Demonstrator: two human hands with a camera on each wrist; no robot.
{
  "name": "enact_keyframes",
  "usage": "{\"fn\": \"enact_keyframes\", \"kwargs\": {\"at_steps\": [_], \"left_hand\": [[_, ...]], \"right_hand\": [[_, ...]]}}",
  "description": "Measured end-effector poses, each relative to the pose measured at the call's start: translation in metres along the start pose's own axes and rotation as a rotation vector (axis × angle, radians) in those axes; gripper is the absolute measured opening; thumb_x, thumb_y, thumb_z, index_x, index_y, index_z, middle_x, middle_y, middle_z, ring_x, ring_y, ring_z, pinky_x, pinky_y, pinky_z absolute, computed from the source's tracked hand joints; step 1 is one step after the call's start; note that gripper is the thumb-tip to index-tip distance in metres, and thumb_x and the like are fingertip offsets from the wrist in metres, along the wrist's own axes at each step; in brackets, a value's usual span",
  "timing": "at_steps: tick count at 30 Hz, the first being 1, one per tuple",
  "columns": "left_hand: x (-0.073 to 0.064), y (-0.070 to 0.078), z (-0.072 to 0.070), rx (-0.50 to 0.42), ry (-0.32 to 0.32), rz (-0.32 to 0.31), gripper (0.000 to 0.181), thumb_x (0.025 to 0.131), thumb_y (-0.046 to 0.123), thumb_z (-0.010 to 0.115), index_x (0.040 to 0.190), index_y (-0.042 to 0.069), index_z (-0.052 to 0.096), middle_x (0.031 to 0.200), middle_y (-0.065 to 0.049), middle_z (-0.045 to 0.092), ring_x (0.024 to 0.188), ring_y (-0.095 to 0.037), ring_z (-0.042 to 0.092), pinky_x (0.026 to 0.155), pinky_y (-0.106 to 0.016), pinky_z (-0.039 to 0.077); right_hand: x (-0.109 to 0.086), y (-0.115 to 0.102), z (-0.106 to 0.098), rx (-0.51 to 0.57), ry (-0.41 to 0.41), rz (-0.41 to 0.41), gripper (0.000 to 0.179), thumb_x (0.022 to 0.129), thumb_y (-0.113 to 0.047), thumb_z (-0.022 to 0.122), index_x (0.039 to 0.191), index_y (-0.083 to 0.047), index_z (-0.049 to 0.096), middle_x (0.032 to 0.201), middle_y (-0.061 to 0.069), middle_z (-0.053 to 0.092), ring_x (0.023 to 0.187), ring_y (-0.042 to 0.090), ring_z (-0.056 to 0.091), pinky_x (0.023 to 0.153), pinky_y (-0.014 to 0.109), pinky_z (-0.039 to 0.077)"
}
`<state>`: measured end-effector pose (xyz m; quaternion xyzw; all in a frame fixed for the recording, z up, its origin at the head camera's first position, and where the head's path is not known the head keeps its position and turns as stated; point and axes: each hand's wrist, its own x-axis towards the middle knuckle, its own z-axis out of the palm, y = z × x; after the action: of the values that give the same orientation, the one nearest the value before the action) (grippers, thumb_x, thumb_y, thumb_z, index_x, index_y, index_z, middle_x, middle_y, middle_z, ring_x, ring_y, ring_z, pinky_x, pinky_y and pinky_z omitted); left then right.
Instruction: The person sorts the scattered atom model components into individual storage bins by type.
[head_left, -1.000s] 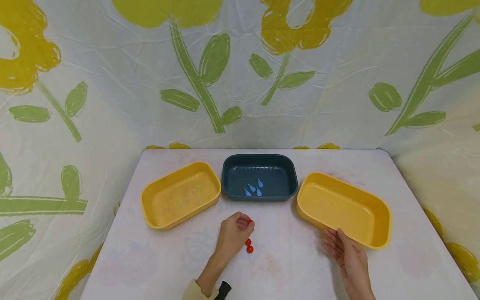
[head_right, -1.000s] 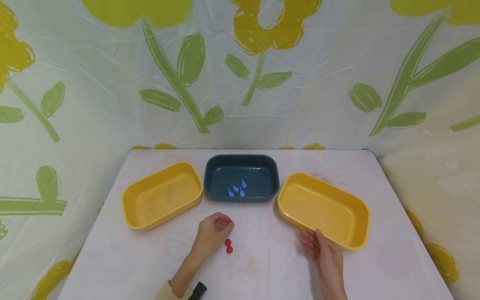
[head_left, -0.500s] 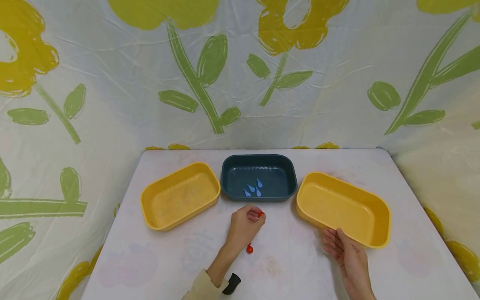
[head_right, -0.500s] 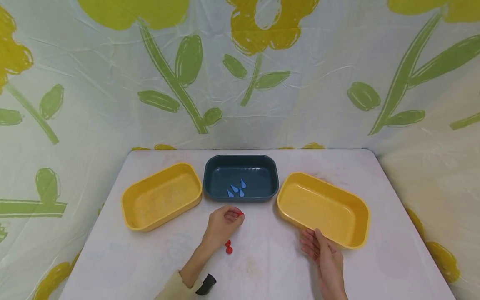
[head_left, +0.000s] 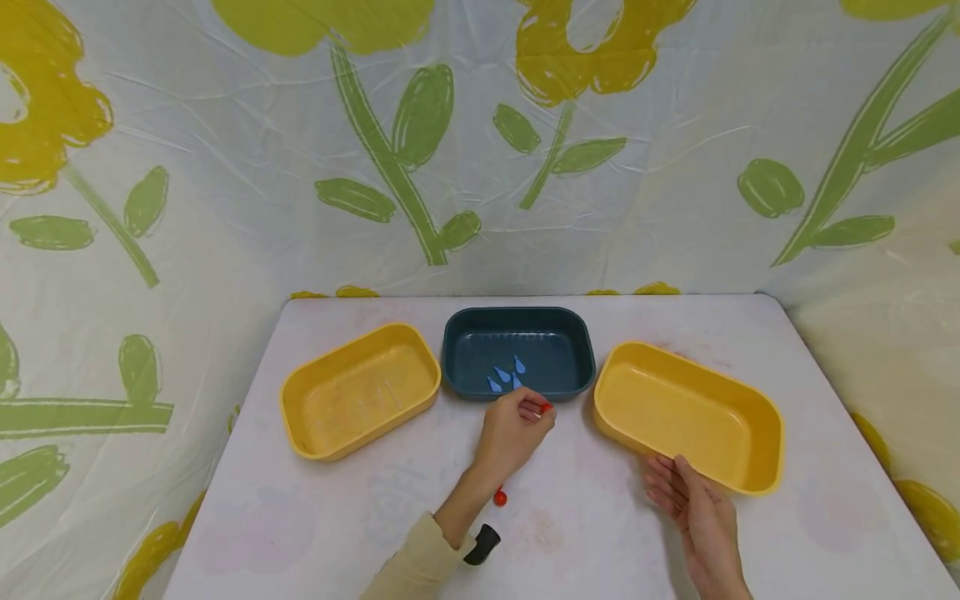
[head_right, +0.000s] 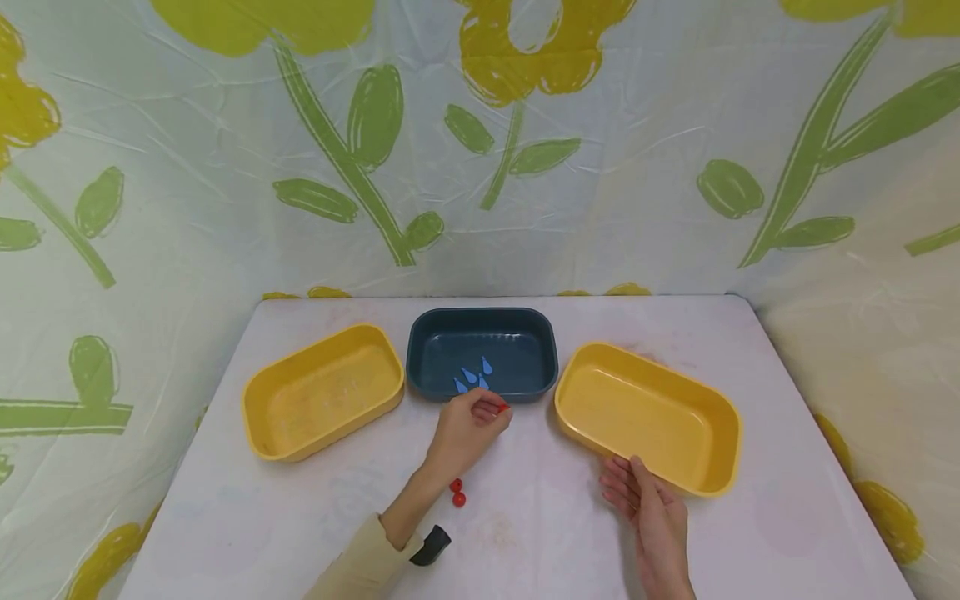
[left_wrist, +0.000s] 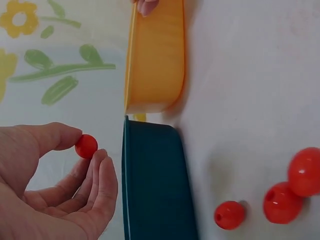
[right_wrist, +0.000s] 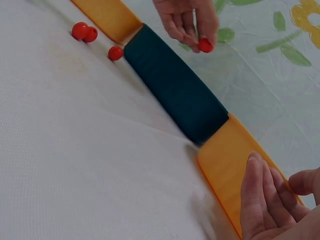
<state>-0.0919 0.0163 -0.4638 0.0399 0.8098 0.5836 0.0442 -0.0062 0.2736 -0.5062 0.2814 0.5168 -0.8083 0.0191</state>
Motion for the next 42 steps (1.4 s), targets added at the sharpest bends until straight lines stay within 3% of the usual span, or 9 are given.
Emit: {"fn": "enact_keyframes", "kwargs": {"at_steps": [20, 32, 42], "left_hand": [[0.032, 0.034, 0.025, 0.035, -0.086, 0.12, 0.014, 0.092, 0.015, 0.078, 0.098, 0.004, 0.073, 0.082, 0.003, 0.069, 0.071, -0.002, 0.059, 0.069, -0.015, 0.052], [0.046, 0.042, 0.045, 0.002, -0.135, 0.099, 0.016, 0.091, 0.014, 0.079, 0.1, 0.002, 0.073, 0.084, 0.001, 0.07, 0.071, -0.002, 0.06, 0.069, -0.013, 0.052], [0.06, 0.036, 0.073, 0.006, -0.174, 0.063, 0.016, 0.09, 0.014, 0.081, 0.095, 0.002, 0.075, 0.081, 0.002, 0.072, 0.066, 0.001, 0.06, 0.066, -0.011, 0.052]], "right_hand": [[0.0, 0.001, 0.001, -0.006, 0.014, -0.007, 0.029, 0.105, -0.035, 0.059, 0.095, -0.018, 0.081, 0.099, 0.0, 0.079, 0.086, 0.013, 0.076, 0.077, 0.028, 0.061], [0.0, 0.001, 0.001, -0.02, 0.004, -0.01, 0.029, 0.104, -0.037, 0.06, 0.098, -0.018, 0.081, 0.1, 0.0, 0.079, 0.086, 0.013, 0.076, 0.076, 0.028, 0.06], [0.0, 0.002, 0.0, -0.052, 0.019, -0.009, 0.029, 0.104, -0.038, 0.06, 0.097, -0.02, 0.081, 0.1, -0.002, 0.078, 0.085, 0.012, 0.076, 0.075, 0.027, 0.06]]}}
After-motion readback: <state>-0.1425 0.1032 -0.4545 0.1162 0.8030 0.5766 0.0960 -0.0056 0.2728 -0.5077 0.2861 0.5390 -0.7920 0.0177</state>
